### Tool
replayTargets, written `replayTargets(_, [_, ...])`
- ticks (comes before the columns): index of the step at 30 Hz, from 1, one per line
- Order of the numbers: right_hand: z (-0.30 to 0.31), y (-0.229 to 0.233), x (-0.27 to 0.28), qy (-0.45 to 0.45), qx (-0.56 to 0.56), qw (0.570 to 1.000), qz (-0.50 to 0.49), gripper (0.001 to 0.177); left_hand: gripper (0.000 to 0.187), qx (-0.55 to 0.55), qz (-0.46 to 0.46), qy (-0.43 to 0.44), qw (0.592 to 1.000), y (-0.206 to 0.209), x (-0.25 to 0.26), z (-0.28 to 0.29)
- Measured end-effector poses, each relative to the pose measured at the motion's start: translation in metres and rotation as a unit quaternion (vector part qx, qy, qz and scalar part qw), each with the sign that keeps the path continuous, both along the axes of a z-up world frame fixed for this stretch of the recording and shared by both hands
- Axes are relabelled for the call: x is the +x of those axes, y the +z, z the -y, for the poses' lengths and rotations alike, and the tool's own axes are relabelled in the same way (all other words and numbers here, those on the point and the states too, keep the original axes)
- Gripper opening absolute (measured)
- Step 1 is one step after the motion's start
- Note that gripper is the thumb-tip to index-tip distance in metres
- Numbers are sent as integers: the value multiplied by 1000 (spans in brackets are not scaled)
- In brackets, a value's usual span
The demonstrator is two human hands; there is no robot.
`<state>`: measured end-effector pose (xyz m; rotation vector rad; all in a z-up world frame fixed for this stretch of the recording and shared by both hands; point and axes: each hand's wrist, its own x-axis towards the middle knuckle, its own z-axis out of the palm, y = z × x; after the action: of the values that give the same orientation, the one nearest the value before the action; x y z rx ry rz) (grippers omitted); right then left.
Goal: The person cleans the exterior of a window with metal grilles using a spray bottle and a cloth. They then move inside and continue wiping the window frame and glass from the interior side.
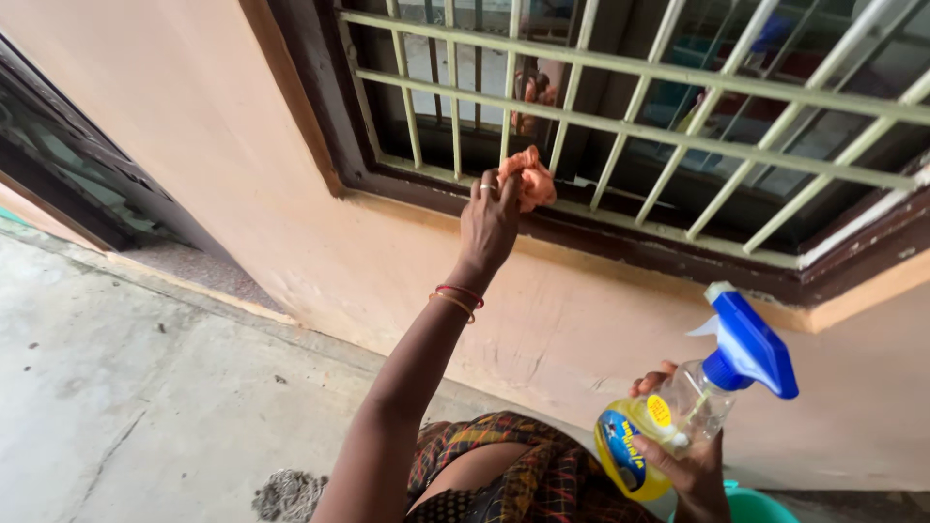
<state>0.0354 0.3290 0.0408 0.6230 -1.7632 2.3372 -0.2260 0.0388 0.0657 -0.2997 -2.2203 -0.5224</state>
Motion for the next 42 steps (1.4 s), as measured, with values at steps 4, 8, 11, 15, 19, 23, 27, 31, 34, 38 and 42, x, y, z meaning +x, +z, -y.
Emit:
replayTargets(4, [17, -3, -16, -2, 20, 1000, -5, 77, 48, -29, -1, 8, 1000, 6, -9, -19])
replayTargets(8, [35, -6, -31, -4, -18, 999, 27, 73, 47, -75, -36, 50, 995, 9, -22, -31])
replayTargets(11, [50, -7, -35, -29, -22, 998, 49, 74, 31, -150, -37, 84, 984, 10, -31, -33])
replayTargets(15, [68, -6, -38, -72, 41, 995, 52, 74, 29, -185, 31, 56, 981, 8, -34, -31])
replayTargets(19, [83, -7, -35, -77, 64, 994, 52, 74, 36, -123, -29, -43, 991, 3, -29, -13])
replayTargets(23, [96, -6, -39, -55, 70, 995, 45, 72, 54, -148, -31, -78, 985, -1, -25, 1])
replayTargets(27, [104, -2, -40, -62, 79, 994, 35, 73, 55, -151, -31, -124, 980, -20, -9, 15])
replayTargets(31, [112, -2, -36, -97, 91, 991, 34, 74, 46, -159, 4, -142, 977, -34, -2, 31])
replayTargets(34, [111, -1, -29, -116, 100, 988, 29, 73, 48, -135, 18, -150, 979, -37, 0, 43])
replayTargets(38, [117, -5, -29, -140, 85, 985, 54, 75, 44, 79, 75, -157, 982, -27, -7, 83])
replayTargets(42, [121, -18, -28, -145, 81, 984, 64, 75, 48, 130, 24, -161, 978, -6, -25, 79])
